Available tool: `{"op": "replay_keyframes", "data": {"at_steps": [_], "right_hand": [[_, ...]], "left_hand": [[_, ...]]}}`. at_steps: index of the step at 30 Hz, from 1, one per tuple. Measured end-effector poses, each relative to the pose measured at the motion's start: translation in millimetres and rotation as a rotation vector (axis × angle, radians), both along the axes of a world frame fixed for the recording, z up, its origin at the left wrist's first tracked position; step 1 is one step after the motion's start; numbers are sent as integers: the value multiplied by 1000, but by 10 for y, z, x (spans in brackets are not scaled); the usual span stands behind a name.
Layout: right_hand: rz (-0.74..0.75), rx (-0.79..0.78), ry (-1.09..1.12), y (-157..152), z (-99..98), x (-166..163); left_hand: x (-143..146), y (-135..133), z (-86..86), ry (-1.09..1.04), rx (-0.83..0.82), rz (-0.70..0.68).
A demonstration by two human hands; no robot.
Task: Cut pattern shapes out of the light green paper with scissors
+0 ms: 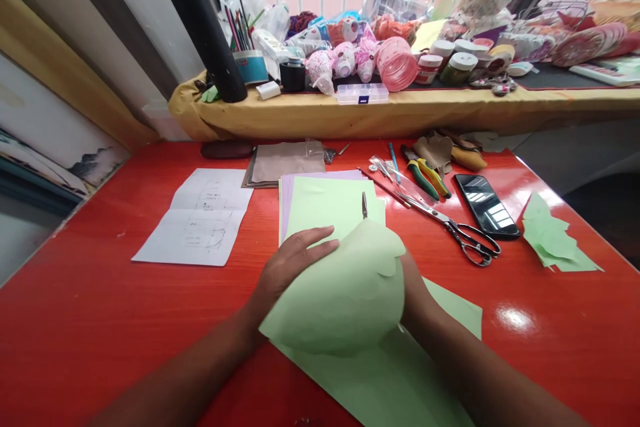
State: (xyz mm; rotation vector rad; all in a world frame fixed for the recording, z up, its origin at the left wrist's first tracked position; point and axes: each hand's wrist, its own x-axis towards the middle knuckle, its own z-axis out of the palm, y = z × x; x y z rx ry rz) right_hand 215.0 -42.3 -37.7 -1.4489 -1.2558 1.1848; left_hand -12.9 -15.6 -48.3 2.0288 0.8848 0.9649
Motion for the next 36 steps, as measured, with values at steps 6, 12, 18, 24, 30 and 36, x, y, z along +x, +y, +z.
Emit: {"op": "replay_keyframes", "data": {"at_steps": [6,12,18,24,30,36], "right_hand": [[-15,-143,329,33,55,-113],[5,-168,247,38,63,-88],[-9,-150,234,58,33,-58],[-42,-134,245,78,75,-35],[-44,-121,229,73,87,-22],[-54,-96,230,80,79,-10]], "left_hand": [[50,9,129,-391,-767,227],[-21,72,155,-661,-723,225],[8,147,231,-862,-800,560],[-57,182,301,-868,-742,520],[-107,191,278,-829,-748,471],[-112,194,253,-698,-734,415]]}}
